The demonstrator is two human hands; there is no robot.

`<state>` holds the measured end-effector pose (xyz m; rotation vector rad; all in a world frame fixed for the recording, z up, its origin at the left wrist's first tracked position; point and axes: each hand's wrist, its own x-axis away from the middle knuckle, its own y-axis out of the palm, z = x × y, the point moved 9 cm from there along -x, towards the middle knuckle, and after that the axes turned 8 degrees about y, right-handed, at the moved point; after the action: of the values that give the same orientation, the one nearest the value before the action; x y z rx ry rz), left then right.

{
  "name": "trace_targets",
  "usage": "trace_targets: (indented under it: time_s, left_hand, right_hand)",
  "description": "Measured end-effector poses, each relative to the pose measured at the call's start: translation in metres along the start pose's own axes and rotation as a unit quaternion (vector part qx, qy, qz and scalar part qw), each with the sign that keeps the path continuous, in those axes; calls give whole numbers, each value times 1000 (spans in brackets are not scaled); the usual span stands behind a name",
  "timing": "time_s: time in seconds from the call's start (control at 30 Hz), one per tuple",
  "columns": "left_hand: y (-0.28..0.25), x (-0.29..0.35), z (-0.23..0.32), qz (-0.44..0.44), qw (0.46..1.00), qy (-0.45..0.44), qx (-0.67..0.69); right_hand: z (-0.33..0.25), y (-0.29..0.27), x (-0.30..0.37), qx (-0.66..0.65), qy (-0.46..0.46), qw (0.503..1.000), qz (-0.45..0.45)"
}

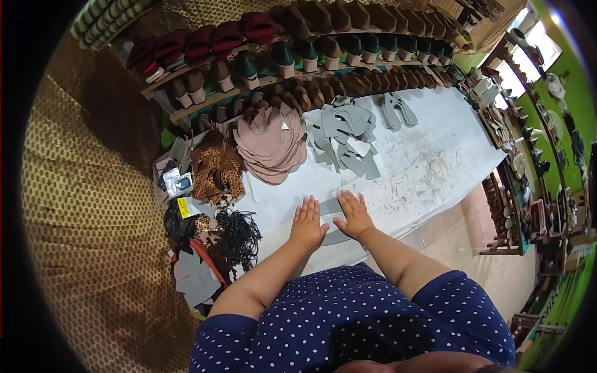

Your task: Sorting and arranging grey shoe component pieces on a workbench in a production facility.

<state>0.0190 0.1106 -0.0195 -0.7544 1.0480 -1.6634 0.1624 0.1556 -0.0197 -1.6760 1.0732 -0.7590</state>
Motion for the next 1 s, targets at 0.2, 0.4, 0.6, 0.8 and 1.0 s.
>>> trace_targets:
  time_s: [0.2,0.4,0.6,0.8,1.0]
  left_hand:
    - [-7,-3,2,-15,1000,-4,-22]
    - [-6,2,2,-9,1000,14,-22]
    - [-7,34,-16,-20,998,-46,-28]
    - [-21,35,-16,-71,994,-73,-46]
    - [-16,42,-17,-64,995,-59,-57]
  right_hand:
    - [-1,1,-2,11,0,1000,-2]
    - [-1,3,-2,17,6,1000,-6]
    - [2,5,-1,22,12,1000,-13]
    - [0,4,-4,24,11,1000,-15]
    - [0,4,-3,25,11,1000,-15]
